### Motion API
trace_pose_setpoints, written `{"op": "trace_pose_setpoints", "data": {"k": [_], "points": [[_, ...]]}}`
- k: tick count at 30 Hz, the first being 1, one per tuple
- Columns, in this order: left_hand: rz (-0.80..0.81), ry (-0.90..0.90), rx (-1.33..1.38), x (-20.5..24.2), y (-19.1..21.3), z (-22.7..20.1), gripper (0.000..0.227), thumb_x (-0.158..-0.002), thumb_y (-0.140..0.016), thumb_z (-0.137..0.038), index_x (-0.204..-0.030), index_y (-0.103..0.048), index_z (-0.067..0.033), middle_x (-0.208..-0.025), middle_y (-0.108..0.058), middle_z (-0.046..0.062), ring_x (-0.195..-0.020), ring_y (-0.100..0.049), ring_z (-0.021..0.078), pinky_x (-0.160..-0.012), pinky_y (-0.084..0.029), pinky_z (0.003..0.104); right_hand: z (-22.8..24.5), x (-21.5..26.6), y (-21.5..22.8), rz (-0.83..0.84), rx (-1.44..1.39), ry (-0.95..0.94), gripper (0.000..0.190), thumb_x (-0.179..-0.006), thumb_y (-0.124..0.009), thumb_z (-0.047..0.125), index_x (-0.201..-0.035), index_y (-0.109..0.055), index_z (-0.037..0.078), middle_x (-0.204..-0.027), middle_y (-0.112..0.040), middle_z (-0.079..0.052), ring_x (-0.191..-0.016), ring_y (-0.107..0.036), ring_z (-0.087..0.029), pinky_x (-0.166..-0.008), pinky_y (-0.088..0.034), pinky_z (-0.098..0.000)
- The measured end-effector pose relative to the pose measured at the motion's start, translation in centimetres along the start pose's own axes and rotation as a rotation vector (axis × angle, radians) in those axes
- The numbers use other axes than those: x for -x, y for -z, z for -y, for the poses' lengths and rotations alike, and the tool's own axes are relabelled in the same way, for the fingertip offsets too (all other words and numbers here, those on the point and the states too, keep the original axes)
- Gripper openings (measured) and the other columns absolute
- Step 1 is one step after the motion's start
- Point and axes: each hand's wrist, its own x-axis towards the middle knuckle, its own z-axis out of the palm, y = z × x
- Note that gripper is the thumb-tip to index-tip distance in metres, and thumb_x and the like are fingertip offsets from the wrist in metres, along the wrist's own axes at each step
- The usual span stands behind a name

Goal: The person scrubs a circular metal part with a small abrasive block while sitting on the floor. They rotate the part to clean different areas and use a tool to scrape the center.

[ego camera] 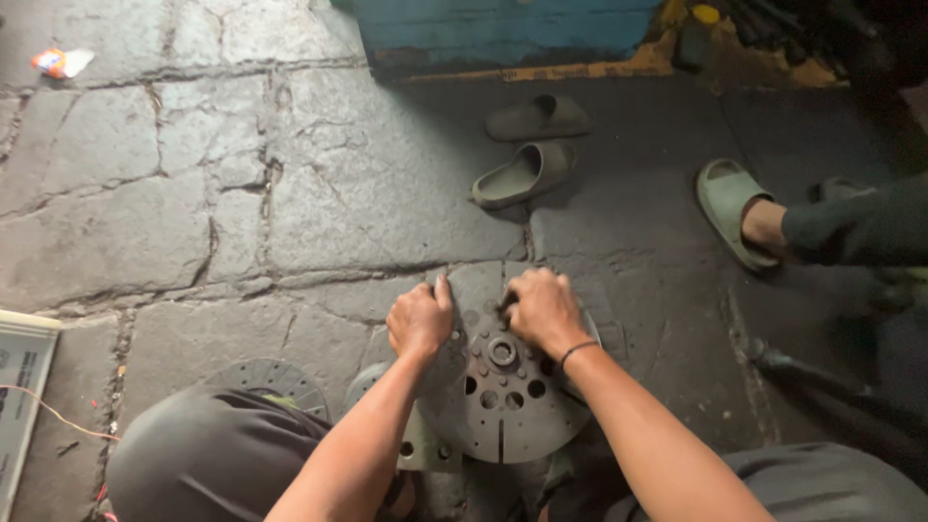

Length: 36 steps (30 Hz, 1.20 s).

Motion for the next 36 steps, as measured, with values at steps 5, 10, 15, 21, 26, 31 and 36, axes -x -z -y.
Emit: {"op": "trace_pose_setpoints", "data": {"k": [5,10,15,21,26,31,36], "points": [[-0.001,0.015,-0.050,-0.1,-0.1,0.3,0.056,-0.097,-0.050,-0.055,-0.093,-0.078,-0.0074,-0.094,-0.072,0.027,-0.095,-0.069,0.0481,-0.087,-0.053,0.056,0.0,0.1,-0.4,-0.019,-0.037,0.023,0.022,-0.070,-0.079,0.021,-0.089,-0.074,0.011,-0.097,-0.069,-0.010,-0.104,-0.062,-0.032,-0.092,-0.047,-0.0468],[-0.005,0.003,-0.030,-0.2,-0.2,0.4,0.055,-0.098,-0.049,-0.055,-0.096,-0.078,-0.0080,-0.095,-0.073,0.027,-0.095,-0.069,0.0484,-0.087,-0.053,0.056,0.1,-0.3,-0.2,-0.020,0.067,-0.063,0.020,-0.077,-0.078,0.024,-0.092,-0.075,0.012,-0.101,-0.070,-0.010,-0.104,-0.062,-0.030,-0.092,-0.047,-0.0481],[-0.002,-0.017,-0.036,-0.1,0.0,0.3,0.056,-0.099,-0.047,-0.055,-0.098,-0.078,-0.0080,-0.096,-0.073,0.028,-0.096,-0.069,0.0482,-0.087,-0.052,0.056,0.9,0.3,0.2,0.023,-0.012,-0.089,0.022,-0.074,-0.081,0.027,-0.089,-0.076,0.012,-0.101,-0.071,-0.009,-0.106,-0.061,-0.030,-0.093,-0.044,-0.0487],[0.003,-0.016,-0.044,0.0,0.2,0.0,0.057,-0.099,-0.047,-0.055,-0.099,-0.078,-0.0079,-0.096,-0.073,0.028,-0.095,-0.069,0.0485,-0.088,-0.052,0.056,0.9,0.7,0.0,-0.025,-0.053,-0.074,0.020,-0.073,-0.081,0.024,-0.087,-0.076,0.011,-0.100,-0.070,-0.009,-0.107,-0.062,-0.031,-0.094,-0.045,-0.0475],[-0.004,-0.004,-0.061,-0.1,0.1,0.3,0.056,-0.099,-0.047,-0.055,-0.098,-0.078,-0.0081,-0.094,-0.073,0.027,-0.094,-0.070,0.0474,-0.087,-0.053,0.056,0.7,0.6,-0.1,0.001,-0.037,-0.010,0.017,-0.075,-0.077,0.022,-0.088,-0.076,0.012,-0.099,-0.071,-0.009,-0.106,-0.062,-0.030,-0.096,-0.046,-0.0463],[0.012,0.003,-0.051,0.0,-0.1,0.1,0.057,-0.099,-0.047,-0.055,-0.096,-0.078,-0.0077,-0.094,-0.073,0.026,-0.094,-0.070,0.0470,-0.086,-0.054,0.055,0.0,-0.1,0.0,-0.016,0.030,-0.042,0.020,-0.077,-0.076,0.021,-0.094,-0.077,0.013,-0.099,-0.071,-0.009,-0.103,-0.062,-0.030,-0.092,-0.046,-0.0472],[0.012,-0.002,-0.052,-0.3,-0.2,0.2,0.057,-0.099,-0.048,-0.055,-0.096,-0.077,-0.0070,-0.094,-0.073,0.027,-0.094,-0.070,0.0468,-0.087,-0.054,0.055,-0.5,-0.4,-0.1,0.038,0.035,0.010,0.025,-0.073,-0.081,0.026,-0.095,-0.078,0.016,-0.098,-0.071,-0.007,-0.103,-0.062,-0.028,-0.091,-0.046,-0.0463]]}}
